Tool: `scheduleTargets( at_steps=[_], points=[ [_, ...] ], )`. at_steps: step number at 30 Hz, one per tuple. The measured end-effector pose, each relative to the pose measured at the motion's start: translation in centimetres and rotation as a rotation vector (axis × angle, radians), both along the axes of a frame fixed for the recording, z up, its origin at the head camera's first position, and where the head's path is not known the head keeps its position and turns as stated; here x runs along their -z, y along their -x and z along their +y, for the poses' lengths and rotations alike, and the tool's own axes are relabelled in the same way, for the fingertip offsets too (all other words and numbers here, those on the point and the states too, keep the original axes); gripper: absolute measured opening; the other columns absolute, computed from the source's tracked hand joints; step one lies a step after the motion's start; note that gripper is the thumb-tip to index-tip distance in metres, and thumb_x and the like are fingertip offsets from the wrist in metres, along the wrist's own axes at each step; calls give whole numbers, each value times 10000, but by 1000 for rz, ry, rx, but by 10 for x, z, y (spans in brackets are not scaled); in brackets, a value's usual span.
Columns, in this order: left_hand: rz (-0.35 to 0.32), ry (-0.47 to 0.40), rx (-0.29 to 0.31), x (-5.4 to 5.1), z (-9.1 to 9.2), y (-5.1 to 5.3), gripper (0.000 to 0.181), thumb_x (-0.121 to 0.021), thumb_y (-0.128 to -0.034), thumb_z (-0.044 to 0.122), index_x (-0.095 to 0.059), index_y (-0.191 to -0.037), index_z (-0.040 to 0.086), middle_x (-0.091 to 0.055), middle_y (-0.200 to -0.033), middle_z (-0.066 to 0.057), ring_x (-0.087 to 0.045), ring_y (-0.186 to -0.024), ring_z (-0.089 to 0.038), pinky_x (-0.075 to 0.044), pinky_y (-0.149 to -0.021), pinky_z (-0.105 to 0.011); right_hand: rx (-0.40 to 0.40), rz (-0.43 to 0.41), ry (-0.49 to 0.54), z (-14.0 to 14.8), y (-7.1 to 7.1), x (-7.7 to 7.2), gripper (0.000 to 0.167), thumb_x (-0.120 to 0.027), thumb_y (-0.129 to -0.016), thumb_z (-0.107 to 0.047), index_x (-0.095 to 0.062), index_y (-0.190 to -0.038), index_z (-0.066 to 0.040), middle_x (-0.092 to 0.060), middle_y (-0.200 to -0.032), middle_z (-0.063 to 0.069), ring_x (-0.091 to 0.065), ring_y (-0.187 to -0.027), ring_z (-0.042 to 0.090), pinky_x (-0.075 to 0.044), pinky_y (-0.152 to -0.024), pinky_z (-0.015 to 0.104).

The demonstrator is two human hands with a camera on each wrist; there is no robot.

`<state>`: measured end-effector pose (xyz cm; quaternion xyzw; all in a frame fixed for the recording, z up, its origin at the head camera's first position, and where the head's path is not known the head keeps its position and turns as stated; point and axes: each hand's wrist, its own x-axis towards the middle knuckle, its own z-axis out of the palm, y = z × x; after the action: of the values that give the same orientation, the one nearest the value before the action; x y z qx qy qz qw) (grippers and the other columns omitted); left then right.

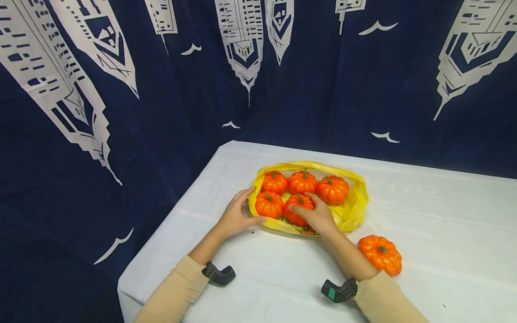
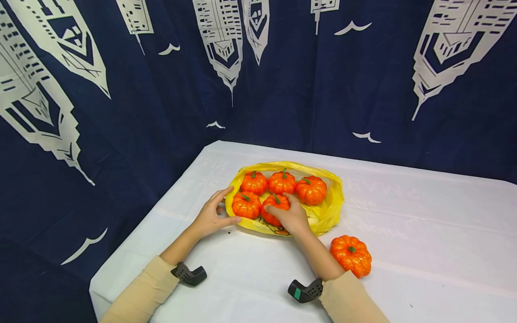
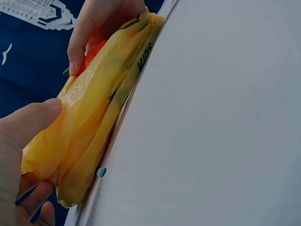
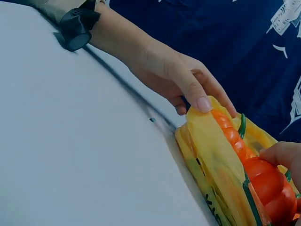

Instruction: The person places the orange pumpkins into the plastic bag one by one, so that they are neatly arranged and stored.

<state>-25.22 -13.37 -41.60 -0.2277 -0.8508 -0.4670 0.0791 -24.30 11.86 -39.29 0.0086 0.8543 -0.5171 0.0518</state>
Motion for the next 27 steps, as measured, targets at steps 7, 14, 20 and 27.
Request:
scheduleTargets(
  at_steps=[7, 14, 20, 27],
  points=[
    [11, 0, -7, 1, 0, 0, 858, -843, -758, 220, -402, -1463, 12, -475, -1386, -148, -492, -1040, -256, -442, -840, -408, -5, 10, -14, 0, 0, 5, 866, -725, -837, -479, -343, -1491, -59, -387, -1464, 252, -374, -1313, 436, -317, -1061, 565],
    [16, -7, -9, 1, 0, -1, 851, -844, -755, 214, -410, -1458, 11, -475, -1388, -150, -490, -1058, -271, -441, -873, -444, 13, 38, -34, -2, -1, 7, 852, -748, -821, -470, -373, -1467, -59, -436, -1423, 244, -423, -1272, 424, -351, -1042, 549],
    [16, -5, -2, 0, 1, 0, 852, -840, -756, 215, -406, -1459, 11, -470, -1392, -151, -493, -1070, -279, -436, -904, -460, 4, 15, -19, 0, -1, 3, 917, -743, -805, -525, -348, -1486, -54, -393, -1461, 242, -386, -1304, 425, -328, -1055, 560],
    [14, 8, -8, -1, -1, 1, 867, -838, -752, 225, -396, -1469, 22, -469, -1391, -134, -495, -1043, -254, -442, -868, -399, 3, -3, -20, 2, -1, -5, 963, -728, -797, -569, -322, -1500, -51, -342, -1500, 232, -343, -1338, 420, -299, -1076, 557]
  ],
)
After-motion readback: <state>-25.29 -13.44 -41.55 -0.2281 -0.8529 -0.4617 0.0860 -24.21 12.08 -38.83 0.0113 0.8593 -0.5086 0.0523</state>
